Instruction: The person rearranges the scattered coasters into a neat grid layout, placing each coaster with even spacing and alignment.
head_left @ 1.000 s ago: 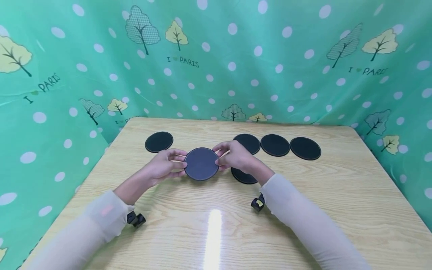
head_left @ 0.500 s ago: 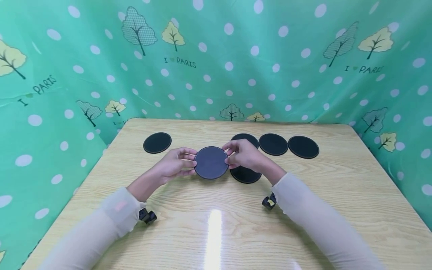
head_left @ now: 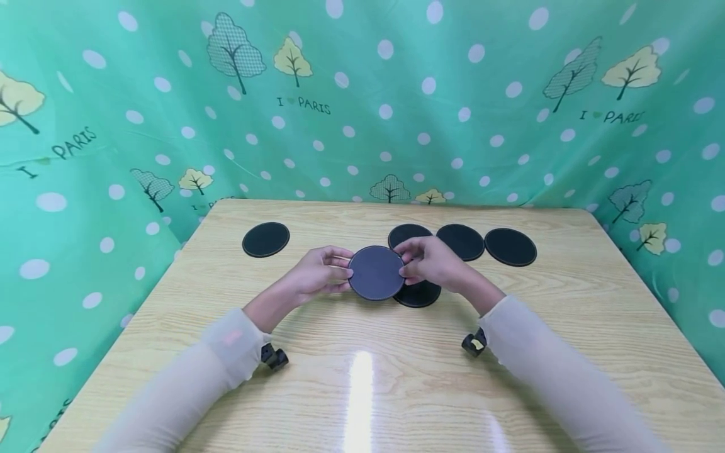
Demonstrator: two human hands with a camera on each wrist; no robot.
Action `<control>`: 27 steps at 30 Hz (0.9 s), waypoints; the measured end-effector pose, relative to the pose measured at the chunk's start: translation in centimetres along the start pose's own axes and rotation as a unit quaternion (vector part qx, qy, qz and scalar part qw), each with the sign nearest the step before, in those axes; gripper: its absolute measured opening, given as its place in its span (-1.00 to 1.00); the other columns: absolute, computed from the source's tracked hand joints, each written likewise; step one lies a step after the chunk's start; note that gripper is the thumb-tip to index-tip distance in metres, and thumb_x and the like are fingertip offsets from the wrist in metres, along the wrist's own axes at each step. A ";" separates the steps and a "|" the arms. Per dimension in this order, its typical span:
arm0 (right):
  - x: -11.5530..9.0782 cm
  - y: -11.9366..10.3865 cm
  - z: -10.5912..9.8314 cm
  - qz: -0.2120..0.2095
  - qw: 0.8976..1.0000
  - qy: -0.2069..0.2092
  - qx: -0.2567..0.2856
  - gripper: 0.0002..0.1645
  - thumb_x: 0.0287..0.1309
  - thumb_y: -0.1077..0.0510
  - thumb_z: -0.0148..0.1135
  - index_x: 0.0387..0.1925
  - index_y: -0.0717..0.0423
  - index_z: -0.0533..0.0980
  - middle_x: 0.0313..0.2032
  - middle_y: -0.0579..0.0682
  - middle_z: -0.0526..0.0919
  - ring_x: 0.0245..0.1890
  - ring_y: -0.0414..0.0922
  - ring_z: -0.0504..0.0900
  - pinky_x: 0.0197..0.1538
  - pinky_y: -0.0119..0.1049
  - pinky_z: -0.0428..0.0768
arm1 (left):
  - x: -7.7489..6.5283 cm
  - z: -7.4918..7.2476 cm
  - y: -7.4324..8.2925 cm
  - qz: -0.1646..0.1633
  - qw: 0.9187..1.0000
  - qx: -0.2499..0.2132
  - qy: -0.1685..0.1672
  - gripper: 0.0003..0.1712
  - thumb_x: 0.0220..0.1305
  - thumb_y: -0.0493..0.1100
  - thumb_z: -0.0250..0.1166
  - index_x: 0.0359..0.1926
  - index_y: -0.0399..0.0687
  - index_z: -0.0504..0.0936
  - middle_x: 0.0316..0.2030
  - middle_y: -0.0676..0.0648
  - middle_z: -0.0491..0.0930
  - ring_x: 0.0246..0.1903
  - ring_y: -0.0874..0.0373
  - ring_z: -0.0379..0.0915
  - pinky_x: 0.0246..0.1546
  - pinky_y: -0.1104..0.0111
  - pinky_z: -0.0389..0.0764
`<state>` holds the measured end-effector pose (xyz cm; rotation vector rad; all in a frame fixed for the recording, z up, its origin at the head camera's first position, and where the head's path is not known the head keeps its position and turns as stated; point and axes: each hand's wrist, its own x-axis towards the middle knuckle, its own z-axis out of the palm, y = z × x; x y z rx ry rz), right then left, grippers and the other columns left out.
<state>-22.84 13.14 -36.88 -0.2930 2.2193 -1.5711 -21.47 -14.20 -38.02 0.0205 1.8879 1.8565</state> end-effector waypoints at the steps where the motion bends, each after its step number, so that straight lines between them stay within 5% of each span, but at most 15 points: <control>1: -0.1 0.1 -0.2 0.000 1.000 0.002 -0.002 -0.44 0.23 0.50 0.27 0.27 0.34 0.47 -0.08 0.22 0.45 -0.24 -0.04 0.70 -0.12 -0.16 0.78 | 0.2 0.2 0.0 0.000 1.000 -0.001 -0.001 -0.45 0.37 -0.50 0.24 0.33 -0.28 0.38 0.06 -0.20 0.40 -0.21 0.10 0.53 -0.07 0.28 0.70; 27: -3.0 3.2 -4.4 0.000 0.999 0.030 -0.031 -0.44 0.26 0.50 0.18 0.30 0.38 0.43 -0.07 0.27 0.48 -0.24 -0.06 0.72 -0.12 -0.16 0.78 | 3.5 5.5 0.4 -0.015 0.999 -0.025 -0.022 -0.48 0.30 -0.56 0.26 0.25 -0.29 0.45 -0.08 -0.13 0.47 -0.30 0.11 0.54 -0.19 0.35 0.69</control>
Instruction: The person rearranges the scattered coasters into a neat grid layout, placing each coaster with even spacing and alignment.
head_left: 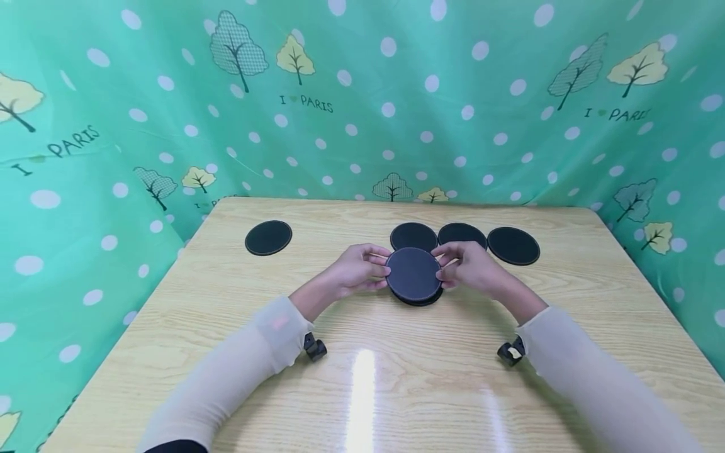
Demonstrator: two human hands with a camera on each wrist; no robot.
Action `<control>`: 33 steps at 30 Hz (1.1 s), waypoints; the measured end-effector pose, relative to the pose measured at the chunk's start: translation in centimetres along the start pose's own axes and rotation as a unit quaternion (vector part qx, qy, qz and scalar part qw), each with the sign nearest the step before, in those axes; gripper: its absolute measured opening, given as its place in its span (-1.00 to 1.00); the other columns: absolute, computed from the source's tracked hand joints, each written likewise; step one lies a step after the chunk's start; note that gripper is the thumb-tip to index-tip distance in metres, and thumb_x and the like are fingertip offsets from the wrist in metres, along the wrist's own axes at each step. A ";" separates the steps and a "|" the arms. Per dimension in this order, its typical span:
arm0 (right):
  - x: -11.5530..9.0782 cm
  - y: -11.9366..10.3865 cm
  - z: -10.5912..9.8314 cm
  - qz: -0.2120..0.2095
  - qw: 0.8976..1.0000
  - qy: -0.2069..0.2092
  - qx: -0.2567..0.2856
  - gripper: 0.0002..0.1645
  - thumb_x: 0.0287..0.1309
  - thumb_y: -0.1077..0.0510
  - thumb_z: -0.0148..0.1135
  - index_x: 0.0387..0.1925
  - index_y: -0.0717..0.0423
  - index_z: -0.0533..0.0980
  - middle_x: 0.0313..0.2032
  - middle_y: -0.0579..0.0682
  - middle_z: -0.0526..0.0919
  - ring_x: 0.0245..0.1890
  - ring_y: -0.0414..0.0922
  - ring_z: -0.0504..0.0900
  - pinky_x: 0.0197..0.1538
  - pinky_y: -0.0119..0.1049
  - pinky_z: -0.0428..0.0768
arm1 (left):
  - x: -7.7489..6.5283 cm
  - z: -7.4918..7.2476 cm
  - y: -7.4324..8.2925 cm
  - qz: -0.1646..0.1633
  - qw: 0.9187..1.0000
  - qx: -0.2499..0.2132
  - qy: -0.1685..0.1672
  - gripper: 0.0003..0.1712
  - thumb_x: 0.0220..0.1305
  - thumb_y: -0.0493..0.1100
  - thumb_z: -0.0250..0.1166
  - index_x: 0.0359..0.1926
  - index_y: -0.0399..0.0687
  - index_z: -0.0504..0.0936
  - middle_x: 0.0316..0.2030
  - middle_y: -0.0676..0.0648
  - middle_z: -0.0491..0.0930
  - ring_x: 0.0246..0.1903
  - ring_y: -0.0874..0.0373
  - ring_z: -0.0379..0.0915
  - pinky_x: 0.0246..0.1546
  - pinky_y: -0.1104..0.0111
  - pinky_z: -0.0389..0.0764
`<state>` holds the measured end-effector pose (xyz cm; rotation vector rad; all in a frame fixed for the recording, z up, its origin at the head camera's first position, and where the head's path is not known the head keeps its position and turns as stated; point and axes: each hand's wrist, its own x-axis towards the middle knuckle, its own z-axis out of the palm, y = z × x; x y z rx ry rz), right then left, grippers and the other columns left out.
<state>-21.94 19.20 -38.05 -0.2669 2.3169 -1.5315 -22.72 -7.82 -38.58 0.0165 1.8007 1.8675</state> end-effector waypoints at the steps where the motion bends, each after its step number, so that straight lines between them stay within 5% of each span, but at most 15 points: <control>1: -0.1 0.1 -0.1 0.000 1.000 0.002 0.000 -0.44 0.26 0.50 0.18 0.30 0.38 0.43 -0.07 0.27 0.48 -0.24 -0.06 0.71 -0.12 -0.15 0.78 | 0.2 0.2 0.0 0.000 1.000 -0.001 -0.001 -0.48 0.30 -0.56 0.26 0.25 -0.29 0.45 -0.09 -0.13 0.47 -0.31 0.11 0.55 -0.21 0.36 0.69; 20: -2.5 1.0 -3.7 0.025 0.999 0.029 -0.003 -0.40 0.26 0.44 0.28 0.32 0.40 0.40 0.06 0.32 0.43 -0.19 -0.09 0.71 -0.07 -0.16 0.76 | 2.4 4.3 0.1 0.006 1.000 -0.008 -0.019 -0.54 0.33 -0.55 0.23 0.21 -0.29 0.47 -0.13 -0.12 0.45 -0.30 0.10 0.54 -0.25 0.37 0.73; 33: -3.1 2.2 -5.7 0.028 0.999 0.031 -0.009 -0.37 0.26 0.45 0.26 0.34 0.47 0.34 0.06 0.35 0.48 -0.23 -0.13 0.71 -0.09 -0.17 0.77 | 4.0 6.7 0.3 -0.001 1.000 -0.010 -0.003 -0.57 0.29 -0.59 0.25 0.14 -0.27 0.53 -0.18 -0.12 0.54 -0.36 0.10 0.59 -0.28 0.33 0.76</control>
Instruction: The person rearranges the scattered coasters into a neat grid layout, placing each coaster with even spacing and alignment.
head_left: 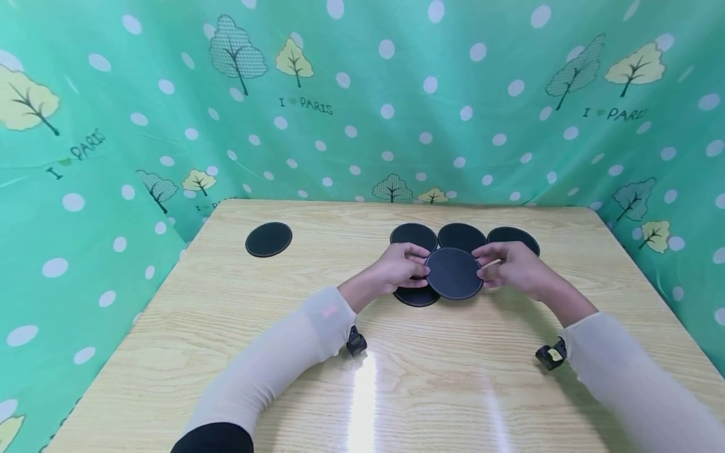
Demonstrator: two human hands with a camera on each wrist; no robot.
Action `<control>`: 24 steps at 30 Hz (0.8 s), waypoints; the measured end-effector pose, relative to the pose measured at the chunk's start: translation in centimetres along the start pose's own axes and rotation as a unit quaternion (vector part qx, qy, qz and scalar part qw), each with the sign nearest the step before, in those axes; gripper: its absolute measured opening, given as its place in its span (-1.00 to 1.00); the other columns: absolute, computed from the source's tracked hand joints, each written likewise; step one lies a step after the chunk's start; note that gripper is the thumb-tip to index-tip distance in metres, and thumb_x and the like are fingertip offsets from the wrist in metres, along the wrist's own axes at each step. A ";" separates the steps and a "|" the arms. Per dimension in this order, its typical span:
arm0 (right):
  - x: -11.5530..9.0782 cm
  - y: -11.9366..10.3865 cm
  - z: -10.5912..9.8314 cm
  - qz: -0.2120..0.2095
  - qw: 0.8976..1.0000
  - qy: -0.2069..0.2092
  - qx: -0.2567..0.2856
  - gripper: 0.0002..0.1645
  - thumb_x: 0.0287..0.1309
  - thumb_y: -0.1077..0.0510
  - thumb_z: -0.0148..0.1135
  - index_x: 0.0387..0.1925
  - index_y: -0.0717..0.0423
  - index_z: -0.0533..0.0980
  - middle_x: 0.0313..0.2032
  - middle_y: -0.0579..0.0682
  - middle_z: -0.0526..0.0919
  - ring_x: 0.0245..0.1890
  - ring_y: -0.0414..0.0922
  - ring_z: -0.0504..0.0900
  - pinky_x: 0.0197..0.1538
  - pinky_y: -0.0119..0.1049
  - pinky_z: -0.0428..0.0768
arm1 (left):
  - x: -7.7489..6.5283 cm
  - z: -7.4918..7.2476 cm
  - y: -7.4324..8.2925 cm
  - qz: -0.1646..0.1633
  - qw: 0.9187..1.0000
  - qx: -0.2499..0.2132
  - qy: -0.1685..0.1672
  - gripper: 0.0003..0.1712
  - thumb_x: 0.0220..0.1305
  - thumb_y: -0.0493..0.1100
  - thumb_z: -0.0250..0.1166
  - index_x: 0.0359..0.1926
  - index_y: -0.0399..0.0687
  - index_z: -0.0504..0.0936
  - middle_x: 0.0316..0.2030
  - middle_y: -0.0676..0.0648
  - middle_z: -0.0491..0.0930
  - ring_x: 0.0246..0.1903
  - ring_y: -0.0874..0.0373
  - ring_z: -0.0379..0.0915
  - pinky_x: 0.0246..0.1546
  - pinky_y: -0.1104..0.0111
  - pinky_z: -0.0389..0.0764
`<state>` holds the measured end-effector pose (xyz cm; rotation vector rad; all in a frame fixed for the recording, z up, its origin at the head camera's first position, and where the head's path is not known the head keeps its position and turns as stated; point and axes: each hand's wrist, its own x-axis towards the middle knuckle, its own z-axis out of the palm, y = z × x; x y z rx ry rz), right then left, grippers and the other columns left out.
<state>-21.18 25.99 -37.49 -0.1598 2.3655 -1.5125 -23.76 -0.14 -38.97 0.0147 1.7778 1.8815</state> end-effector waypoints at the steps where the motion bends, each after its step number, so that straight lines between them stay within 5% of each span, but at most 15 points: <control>1: 0.0 0.1 -0.2 -0.001 1.000 0.000 0.000 -0.36 0.25 0.45 0.27 0.34 0.47 0.34 0.06 0.34 0.49 -0.24 -0.13 0.71 -0.10 -0.17 0.77 | 0.2 0.2 0.0 0.000 1.000 -0.001 0.001 -0.57 0.28 -0.59 0.25 0.13 -0.26 0.54 -0.20 -0.12 0.54 -0.37 0.11 0.59 -0.29 0.33 0.76; 16: -0.3 1.4 -1.7 0.013 1.000 0.016 -0.022 -0.38 0.24 0.47 0.26 0.31 0.53 0.35 -0.03 0.31 0.50 -0.30 -0.18 0.69 -0.20 -0.22 0.77 | 1.9 3.0 -0.2 -0.009 1.000 0.027 0.011 -0.61 0.25 -0.62 0.25 0.03 -0.24 0.57 -0.29 -0.08 0.54 -0.47 0.13 0.57 -0.41 0.38 0.74; 24: 0.0 2.6 -2.5 0.023 0.999 0.012 -0.033 -0.40 0.28 0.46 0.23 0.31 0.52 0.34 -0.04 0.28 0.49 -0.28 -0.19 0.69 -0.20 -0.23 0.77 | 2.1 4.3 0.1 -0.011 0.997 0.069 0.026 -0.63 0.27 -0.61 0.24 0.05 -0.30 0.55 -0.33 -0.09 0.49 -0.52 0.13 0.54 -0.27 0.28 0.78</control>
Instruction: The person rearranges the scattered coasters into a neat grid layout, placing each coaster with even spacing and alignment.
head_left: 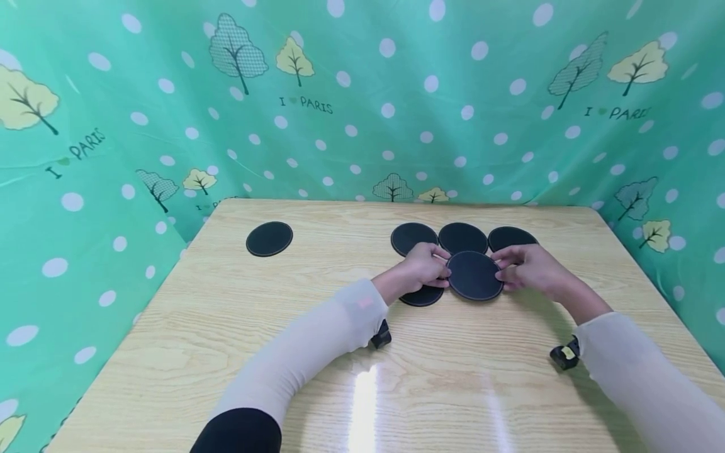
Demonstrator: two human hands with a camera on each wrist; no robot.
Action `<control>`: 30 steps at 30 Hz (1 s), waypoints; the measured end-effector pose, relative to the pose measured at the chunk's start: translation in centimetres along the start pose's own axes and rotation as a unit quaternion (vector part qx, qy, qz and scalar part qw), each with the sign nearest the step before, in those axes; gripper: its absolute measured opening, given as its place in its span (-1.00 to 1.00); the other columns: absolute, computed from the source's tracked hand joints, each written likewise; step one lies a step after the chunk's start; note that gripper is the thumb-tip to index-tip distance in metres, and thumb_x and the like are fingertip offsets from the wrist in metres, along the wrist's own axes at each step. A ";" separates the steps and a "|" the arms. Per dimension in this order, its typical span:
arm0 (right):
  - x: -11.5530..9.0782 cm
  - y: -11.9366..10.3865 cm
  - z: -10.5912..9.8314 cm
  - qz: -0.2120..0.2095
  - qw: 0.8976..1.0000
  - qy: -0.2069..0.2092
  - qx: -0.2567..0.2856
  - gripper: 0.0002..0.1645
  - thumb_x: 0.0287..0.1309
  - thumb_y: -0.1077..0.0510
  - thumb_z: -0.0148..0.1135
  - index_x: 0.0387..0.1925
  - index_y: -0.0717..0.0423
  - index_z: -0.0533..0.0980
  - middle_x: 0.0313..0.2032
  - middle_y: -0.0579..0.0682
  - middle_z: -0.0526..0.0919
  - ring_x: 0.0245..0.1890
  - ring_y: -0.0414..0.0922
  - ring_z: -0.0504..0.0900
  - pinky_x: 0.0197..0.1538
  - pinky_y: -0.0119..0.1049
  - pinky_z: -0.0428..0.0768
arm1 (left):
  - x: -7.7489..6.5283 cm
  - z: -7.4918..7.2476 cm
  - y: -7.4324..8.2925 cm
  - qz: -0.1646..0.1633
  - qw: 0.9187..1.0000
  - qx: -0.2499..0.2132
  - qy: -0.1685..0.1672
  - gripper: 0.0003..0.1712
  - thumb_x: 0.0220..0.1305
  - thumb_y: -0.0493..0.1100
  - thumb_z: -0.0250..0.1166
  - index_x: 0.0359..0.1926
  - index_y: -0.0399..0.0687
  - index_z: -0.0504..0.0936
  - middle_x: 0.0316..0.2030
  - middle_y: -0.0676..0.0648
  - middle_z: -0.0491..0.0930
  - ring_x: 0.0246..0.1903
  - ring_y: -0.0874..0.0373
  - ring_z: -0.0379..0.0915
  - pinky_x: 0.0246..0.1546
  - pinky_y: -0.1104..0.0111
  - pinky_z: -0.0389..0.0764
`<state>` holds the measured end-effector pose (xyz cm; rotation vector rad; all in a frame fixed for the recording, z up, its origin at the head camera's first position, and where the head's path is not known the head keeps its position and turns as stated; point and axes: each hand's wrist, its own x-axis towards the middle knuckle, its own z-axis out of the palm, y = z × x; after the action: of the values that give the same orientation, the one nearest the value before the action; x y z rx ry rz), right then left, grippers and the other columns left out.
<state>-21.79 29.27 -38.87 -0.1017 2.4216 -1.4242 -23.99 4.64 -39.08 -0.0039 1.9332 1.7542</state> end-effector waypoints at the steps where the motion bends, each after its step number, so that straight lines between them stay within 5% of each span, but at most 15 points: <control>1: 0.0 0.1 -0.1 0.002 1.000 -0.001 -0.002 -0.41 0.28 0.46 0.23 0.31 0.53 0.34 -0.04 0.28 0.49 -0.28 -0.19 0.69 -0.19 -0.22 0.77 | 0.0 0.2 0.1 0.000 1.000 0.003 0.001 -0.63 0.26 -0.62 0.24 0.05 -0.31 0.55 -0.33 -0.09 0.50 -0.53 0.12 0.54 -0.24 0.26 0.78; 11: 0.0 0.5 -0.3 0.013 1.000 -0.021 0.008 -0.42 0.30 0.48 0.19 0.30 0.58 0.30 -0.04 0.28 0.47 -0.25 -0.21 0.69 -0.19 -0.20 0.77 | 0.6 0.8 -0.2 0.000 1.000 0.027 0.015 -0.65 0.20 -0.66 0.25 -0.06 -0.33 0.59 -0.42 -0.07 0.48 -0.57 0.14 0.53 -0.33 0.29 0.78; 20: 0.2 0.6 -0.2 0.016 0.999 -0.031 0.014 -0.43 0.25 0.51 0.22 0.26 0.61 0.31 -0.07 0.27 0.44 -0.27 -0.20 0.68 -0.21 -0.22 0.77 | 0.7 1.2 0.2 -0.002 0.995 0.092 0.038 -0.67 0.17 -0.65 0.28 -0.06 -0.36 0.62 -0.31 -0.14 0.49 -0.64 0.11 0.56 -0.44 0.36 0.76; 30: 0.2 0.9 -0.1 0.022 0.999 -0.033 -0.004 -0.44 0.26 0.50 0.24 0.25 0.59 0.32 -0.04 0.28 0.43 -0.26 -0.18 0.67 -0.20 -0.21 0.77 | 0.5 1.6 0.7 -0.011 0.986 0.158 0.046 -0.72 0.16 -0.64 0.29 -0.13 -0.37 0.59 -0.28 -0.16 0.48 -0.42 -0.10 0.74 -0.37 0.27 0.78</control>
<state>-21.91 29.72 -39.67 -0.0964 2.3613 -1.3703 -24.10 6.41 -38.67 0.0063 2.2500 1.4386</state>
